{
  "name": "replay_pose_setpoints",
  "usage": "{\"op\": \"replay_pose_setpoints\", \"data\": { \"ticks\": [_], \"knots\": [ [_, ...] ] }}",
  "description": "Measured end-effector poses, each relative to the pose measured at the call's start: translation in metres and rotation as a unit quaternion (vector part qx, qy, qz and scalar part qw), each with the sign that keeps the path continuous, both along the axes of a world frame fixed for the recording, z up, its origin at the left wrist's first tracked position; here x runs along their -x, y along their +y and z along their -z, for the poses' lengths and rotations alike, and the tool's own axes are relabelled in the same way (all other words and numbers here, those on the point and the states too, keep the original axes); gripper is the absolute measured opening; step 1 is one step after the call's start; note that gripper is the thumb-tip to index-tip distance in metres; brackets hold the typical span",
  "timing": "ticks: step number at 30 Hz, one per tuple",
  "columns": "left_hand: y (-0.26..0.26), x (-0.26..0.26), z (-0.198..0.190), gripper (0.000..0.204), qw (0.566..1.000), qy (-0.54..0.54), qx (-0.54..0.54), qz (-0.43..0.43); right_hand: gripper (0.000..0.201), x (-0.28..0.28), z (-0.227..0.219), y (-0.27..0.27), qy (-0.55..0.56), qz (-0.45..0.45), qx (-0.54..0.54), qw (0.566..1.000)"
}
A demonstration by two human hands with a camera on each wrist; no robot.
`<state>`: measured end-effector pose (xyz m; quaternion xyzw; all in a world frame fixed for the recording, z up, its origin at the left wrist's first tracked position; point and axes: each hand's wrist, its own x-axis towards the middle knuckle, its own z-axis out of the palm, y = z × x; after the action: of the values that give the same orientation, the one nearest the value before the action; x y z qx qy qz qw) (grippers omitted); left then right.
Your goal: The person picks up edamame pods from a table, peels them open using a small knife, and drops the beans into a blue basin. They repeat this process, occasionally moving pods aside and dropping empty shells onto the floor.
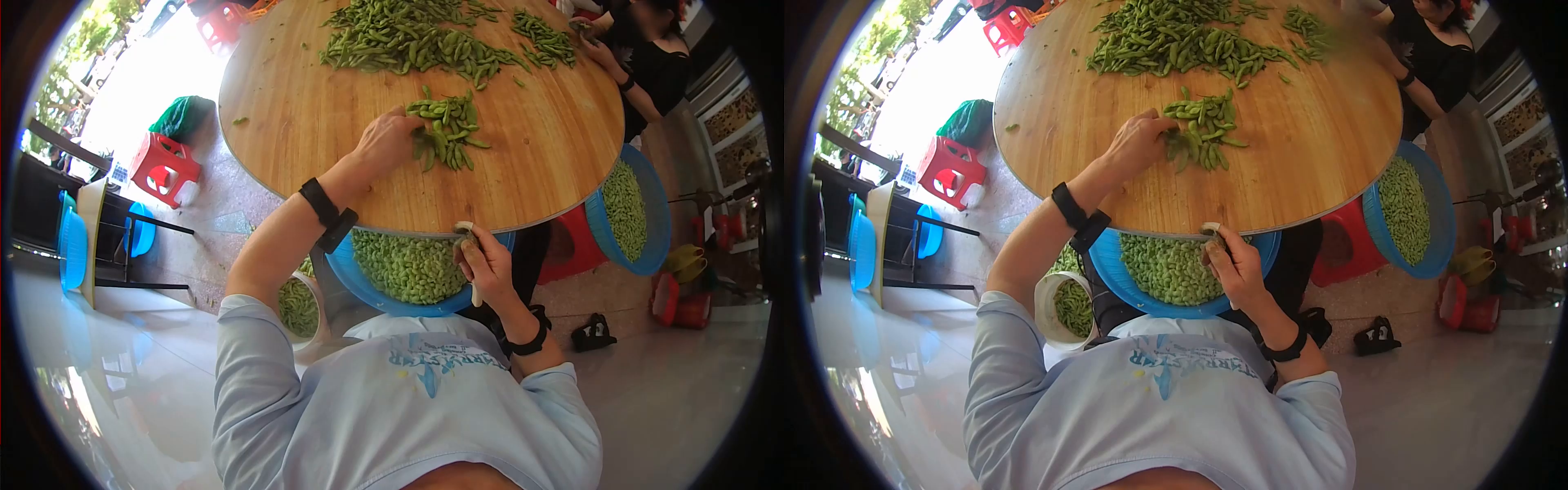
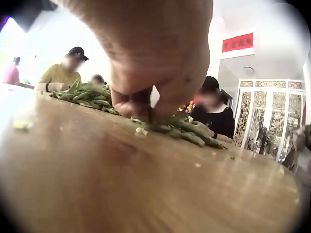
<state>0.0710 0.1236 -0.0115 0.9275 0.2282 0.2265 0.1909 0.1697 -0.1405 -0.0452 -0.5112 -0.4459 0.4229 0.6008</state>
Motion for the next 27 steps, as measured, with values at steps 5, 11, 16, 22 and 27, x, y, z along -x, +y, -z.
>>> {"op": "replay_pose_setpoints", "data": {
  "ticks": [5,11,16,22,27],
  "knots": [
    [0.001,0.004,-0.001,0.025,0.998,-0.011,-0.061,0.007,0.033,0.002,-0.004,0.003,0.041,-0.003,0.008,0.999],
    [-0.043,0.026,-0.029,0.019,0.939,-0.152,0.309,-0.014,0.035,0.003,-0.021,0.017,0.135,0.025,0.020,0.990],
    [-0.106,0.049,-0.027,0.016,0.807,-0.154,0.567,0.056,0.037,0.008,-0.033,0.026,0.281,-0.047,0.029,0.958],
    [-0.120,0.058,-0.011,0.013,0.756,-0.183,0.626,0.047,0.034,0.019,-0.035,0.022,0.365,-0.087,0.018,0.927],
    [-0.123,0.062,-0.007,0.010,0.725,-0.223,0.648,0.058,0.036,0.019,-0.032,0.021,0.343,-0.084,0.030,0.935]
  ]
}}
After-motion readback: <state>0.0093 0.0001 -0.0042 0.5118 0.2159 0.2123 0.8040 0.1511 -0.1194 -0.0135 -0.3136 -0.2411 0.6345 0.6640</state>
